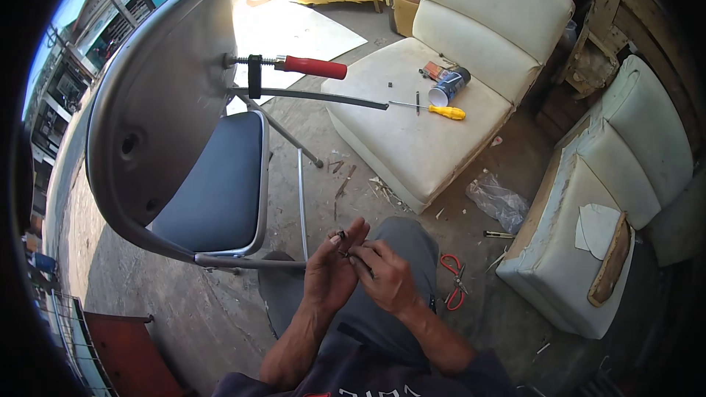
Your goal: The person unscrews and removes the seat from an office chair using a screwdriver, then handles an angle grinder.
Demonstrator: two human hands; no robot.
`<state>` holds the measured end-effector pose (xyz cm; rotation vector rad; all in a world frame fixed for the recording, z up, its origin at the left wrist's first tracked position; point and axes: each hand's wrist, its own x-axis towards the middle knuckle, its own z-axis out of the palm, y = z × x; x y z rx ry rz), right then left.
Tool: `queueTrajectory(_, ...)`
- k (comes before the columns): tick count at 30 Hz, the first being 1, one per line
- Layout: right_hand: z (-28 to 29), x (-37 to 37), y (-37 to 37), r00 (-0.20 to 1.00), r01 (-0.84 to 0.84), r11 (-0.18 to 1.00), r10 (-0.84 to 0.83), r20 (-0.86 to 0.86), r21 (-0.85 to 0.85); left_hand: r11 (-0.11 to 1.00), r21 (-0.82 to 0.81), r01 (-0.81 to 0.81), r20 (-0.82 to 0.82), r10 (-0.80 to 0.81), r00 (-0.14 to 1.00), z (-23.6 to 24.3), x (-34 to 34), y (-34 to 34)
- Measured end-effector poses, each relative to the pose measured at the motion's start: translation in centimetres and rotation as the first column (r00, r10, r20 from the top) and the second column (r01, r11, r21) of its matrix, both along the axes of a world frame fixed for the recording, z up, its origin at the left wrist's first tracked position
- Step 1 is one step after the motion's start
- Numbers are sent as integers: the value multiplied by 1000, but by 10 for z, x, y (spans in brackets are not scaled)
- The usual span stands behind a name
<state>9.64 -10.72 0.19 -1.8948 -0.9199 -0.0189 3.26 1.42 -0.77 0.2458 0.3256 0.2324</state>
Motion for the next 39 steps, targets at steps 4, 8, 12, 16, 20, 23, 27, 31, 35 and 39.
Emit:
queueTrajectory(4, -7, 30, -2, 993, 84, 996, -81, -86, 27, 999, 48, 5, -95, -1, 995, -23, 32, 5)
queueTrajectory(8, -30, 110, -4, 942, 317, 948, -314, -119, 12, 971, 220, 89, -332, -11, 943, -46, 51, 9)
queueTrajectory(12, -87, 254, -3, 910, 395, 915, -379, 166, -81, 922, 344, 175, -377, -35, 925, -63, 50, 3)
queueTrajectory(16, -67, 279, 16, 806, 514, 857, -469, 362, -33, 901, 414, 129, -344, 23, 939, -43, 37, 5)
queueTrajectory(20, -20, 168, 20, 965, 234, 971, -227, -133, 40, 858, 509, 64, -341, 133, 930, -11, 29, 3)
queueTrajectory(23, -21, 135, 21, 976, 158, 982, -140, -166, 102, 841, 532, 103, -376, 125, 918, 4, 22, 16)
queueTrajectory(27, -72, 234, 26, 861, 498, 859, -473, 185, -121, 843, 510, 168, -402, 61, 914, 8, 2, 32)
queueTrajectory(31, -87, 360, 21, 814, 578, 625, -486, 319, -524, 864, 493, 97, -341, 90, 936, 23, -22, 45)
queueTrajectory(35, -67, 377, 27, 857, 514, 468, -252, 449, -719, 913, 388, -122, -177, 204, 963, 40, -32, 44)
queueTrajectory(39, -74, 368, 8, 792, 590, 596, -296, 533, -545, 952, 238, -194, 3, 199, 980, 47, -27, 40)
